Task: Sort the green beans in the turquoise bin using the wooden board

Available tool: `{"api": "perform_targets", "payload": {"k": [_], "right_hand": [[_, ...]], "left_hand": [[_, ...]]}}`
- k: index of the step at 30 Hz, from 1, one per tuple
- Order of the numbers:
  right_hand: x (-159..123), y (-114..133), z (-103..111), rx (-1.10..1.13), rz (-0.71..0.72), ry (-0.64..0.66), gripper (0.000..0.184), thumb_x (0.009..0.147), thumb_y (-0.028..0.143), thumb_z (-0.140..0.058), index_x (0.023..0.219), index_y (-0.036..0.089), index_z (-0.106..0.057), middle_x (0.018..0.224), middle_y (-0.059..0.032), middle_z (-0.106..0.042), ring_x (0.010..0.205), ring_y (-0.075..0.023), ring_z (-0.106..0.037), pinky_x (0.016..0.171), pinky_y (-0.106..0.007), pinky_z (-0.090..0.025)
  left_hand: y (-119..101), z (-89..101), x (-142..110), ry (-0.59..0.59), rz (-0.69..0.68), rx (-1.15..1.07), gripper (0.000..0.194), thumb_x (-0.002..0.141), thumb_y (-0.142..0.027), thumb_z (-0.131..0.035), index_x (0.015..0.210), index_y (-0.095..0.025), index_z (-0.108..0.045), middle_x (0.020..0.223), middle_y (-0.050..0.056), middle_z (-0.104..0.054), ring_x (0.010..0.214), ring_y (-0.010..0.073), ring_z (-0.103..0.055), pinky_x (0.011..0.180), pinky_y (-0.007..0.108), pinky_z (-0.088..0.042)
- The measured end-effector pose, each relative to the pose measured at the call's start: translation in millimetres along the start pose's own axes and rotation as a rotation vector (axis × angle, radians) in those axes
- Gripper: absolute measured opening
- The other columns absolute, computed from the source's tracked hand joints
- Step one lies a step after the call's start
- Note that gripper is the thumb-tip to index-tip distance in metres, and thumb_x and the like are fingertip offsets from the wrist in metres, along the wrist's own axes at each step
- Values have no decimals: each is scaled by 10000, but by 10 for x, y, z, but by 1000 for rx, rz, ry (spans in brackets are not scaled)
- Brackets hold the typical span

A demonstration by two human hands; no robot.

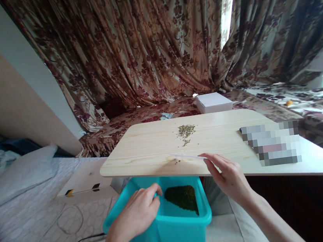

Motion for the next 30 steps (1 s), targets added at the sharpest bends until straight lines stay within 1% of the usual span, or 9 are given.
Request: {"api": "perform_targets", "payload": {"k": [5,8,11,15,19,24,28,30], "right_hand": [[-136,36,86,49,-12,19,185,996,284,-555,1089,274,-714,973,-53,-835,806,-214,-805,766,-285,-638],[-154,55,100,67,-38,14,192,996,300,-555,1078,271,-726,963,-57,-837,788,-218,-807,749,-284,-643],[-85,40,35,65,-64,-14,198,998,304,-549,1070,257,-728,995,-67,-837,830,-223,-808,765,-288,-644],[27,13,-126,76,-60,-12,199,1008,302,-536,1046,246,-723,1017,-73,-835,865,-227,-807,799,-307,-644],[2,37,-193,117,-46,17,199,1010,279,-531,1069,252,-719,996,-54,-834,881,-210,-804,806,-296,-642],[-163,150,-120,180,-51,77,225,1013,260,-519,1105,274,-723,1029,-51,-836,926,-202,-802,845,-308,-645],[-232,285,-31,232,-10,97,229,998,229,-530,1079,277,-739,989,-47,-842,887,-200,-809,785,-276,-652],[-225,316,-13,244,-15,110,235,997,236,-526,1056,277,-750,972,-52,-843,868,-207,-811,761,-275,-656]], "left_hand": [[2,14,-11,-10,-7,-4,348,951,-161,-378,1143,-218,-663,1080,75,-742,1072,267,-656,904,335,-451],[7,16,-14,-8,-6,-1,340,955,-162,-387,1141,-221,-666,1087,74,-742,1079,266,-655,907,331,-450],[19,15,-16,-11,0,3,343,958,-155,-383,1142,-223,-665,1088,74,-742,1081,265,-653,906,330,-451],[52,2,-19,-13,11,-1,343,960,-151,-375,1136,-225,-660,1081,71,-743,1074,262,-655,901,327,-449],[79,-5,-17,-22,8,-13,331,958,-154,-379,1129,-228,-653,1096,67,-741,1086,257,-651,907,321,-440],[84,9,-20,-26,5,-22,334,958,-156,-370,1131,-212,-650,1105,79,-738,1095,262,-650,922,332,-437],[70,15,-25,-26,-1,-18,333,949,-159,-381,1135,-209,-652,1098,80,-741,1095,266,-655,925,335,-437],[67,12,-21,-26,-2,-12,335,945,-158,-384,1134,-212,-655,1095,78,-744,1091,267,-660,920,333,-440]]}}
Point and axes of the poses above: each hand's wrist, its own x-axis towards the middle knuckle, its own z-axis out of the back of the hand, y = z × x, the point moved 4 cm from there along x, towards the middle knuckle
